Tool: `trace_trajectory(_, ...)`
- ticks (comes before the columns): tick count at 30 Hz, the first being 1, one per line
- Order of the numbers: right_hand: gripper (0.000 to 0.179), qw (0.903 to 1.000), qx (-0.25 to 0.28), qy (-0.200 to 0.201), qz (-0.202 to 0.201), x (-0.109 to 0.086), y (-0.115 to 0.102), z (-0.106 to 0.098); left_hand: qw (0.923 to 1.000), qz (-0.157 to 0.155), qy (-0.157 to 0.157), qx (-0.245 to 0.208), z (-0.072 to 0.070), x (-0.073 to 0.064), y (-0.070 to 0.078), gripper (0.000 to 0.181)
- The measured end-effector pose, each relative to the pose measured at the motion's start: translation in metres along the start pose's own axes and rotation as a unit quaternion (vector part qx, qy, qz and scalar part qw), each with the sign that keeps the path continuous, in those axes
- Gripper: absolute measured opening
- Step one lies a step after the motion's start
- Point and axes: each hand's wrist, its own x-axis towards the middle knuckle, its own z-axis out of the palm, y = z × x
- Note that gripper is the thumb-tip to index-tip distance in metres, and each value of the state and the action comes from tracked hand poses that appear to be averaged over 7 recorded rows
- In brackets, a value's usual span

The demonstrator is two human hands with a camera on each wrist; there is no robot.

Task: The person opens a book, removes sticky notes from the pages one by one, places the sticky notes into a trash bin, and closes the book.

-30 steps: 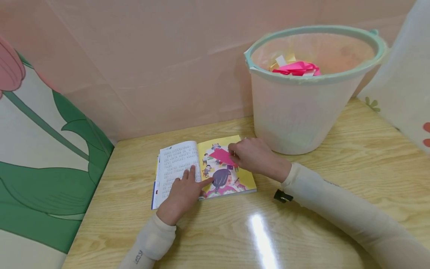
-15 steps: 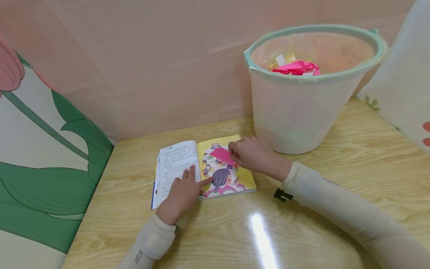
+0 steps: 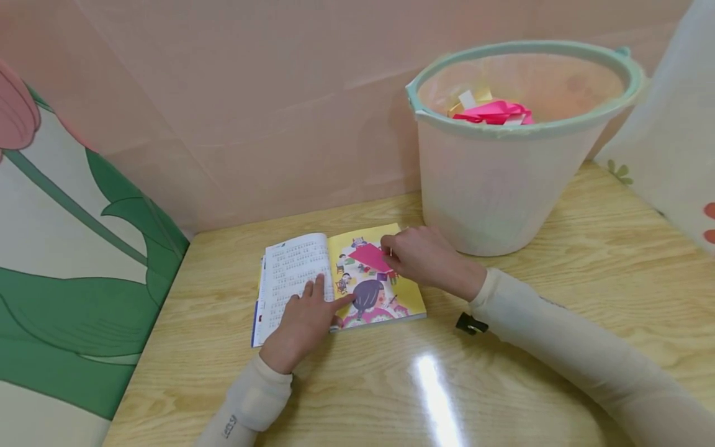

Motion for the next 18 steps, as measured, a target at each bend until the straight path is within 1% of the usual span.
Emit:
trace_trajectory(5,0.015,1.0000,0.001,0.001,-0.001,-0.0009,-0.0004,-0.0011,1.0000,-0.002,0.000,-0.003,0.0008,0.0005,-0.0003,0.052)
trace_trajectory(9,0.015,1.0000,-0.001,0.007,-0.001,-0.0019,-0.0002,-0.0018,0.9999,-0.005,-0.005,-0.011,0.0004,0.0005,-0.0003,0.052)
trace_trajectory(18,0.013,0.9998,-0.008,0.017,-0.007,-0.0027,0.0014,-0.0007,1.0000,-0.001,0.000,-0.001,0.0005,0.0006,-0.0003,0.051)
